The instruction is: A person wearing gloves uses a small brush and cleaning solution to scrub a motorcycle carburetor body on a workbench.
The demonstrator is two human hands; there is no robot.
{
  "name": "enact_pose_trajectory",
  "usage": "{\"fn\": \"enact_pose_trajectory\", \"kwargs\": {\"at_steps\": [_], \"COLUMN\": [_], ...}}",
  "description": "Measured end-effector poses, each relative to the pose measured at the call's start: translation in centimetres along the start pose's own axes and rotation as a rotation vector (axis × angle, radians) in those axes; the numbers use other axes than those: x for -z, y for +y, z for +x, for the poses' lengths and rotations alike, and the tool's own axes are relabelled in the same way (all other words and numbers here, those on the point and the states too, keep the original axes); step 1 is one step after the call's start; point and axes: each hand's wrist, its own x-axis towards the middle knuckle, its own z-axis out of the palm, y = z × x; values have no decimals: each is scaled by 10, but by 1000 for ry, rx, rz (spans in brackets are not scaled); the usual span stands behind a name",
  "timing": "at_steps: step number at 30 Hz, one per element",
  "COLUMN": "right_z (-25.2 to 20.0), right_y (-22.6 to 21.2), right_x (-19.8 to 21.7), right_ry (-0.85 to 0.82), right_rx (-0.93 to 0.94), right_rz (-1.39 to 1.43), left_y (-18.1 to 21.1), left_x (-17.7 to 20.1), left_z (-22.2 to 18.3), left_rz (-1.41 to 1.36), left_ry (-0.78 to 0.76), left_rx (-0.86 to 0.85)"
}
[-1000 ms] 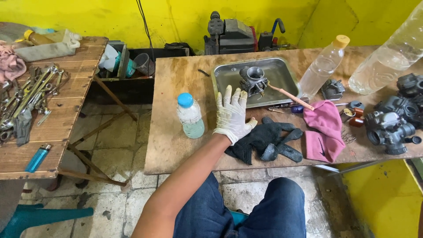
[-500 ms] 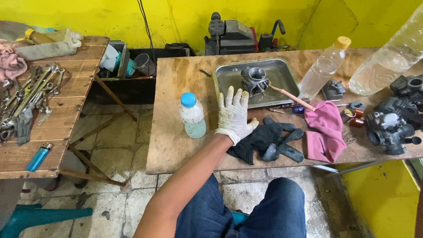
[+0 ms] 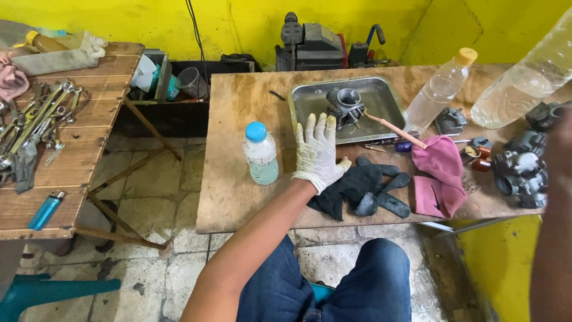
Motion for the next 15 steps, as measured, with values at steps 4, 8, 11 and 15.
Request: {"fn": "enact_pose_trajectory", "kwargs": {"at_steps": [4,8,11,15], "right_z": [-24,-41,-41,-36], "right_y": [-290,-300,-280,-272], "right_x": [78,17,-30,-52], "right_ry": [-233,-486,-486,-531], "right_rx": [32,354,474,471], "right_rz": [159,-157,-384,-472], "left_y": [0,2,1,1], "left_x": [-5,20,37,40], "left_z": [-2,-1,-1,-1], "left_rz": [-13,-75,-122,-122], "left_ry": [65,2,-92,-102], "left_rx": [27,75,105,103]}}
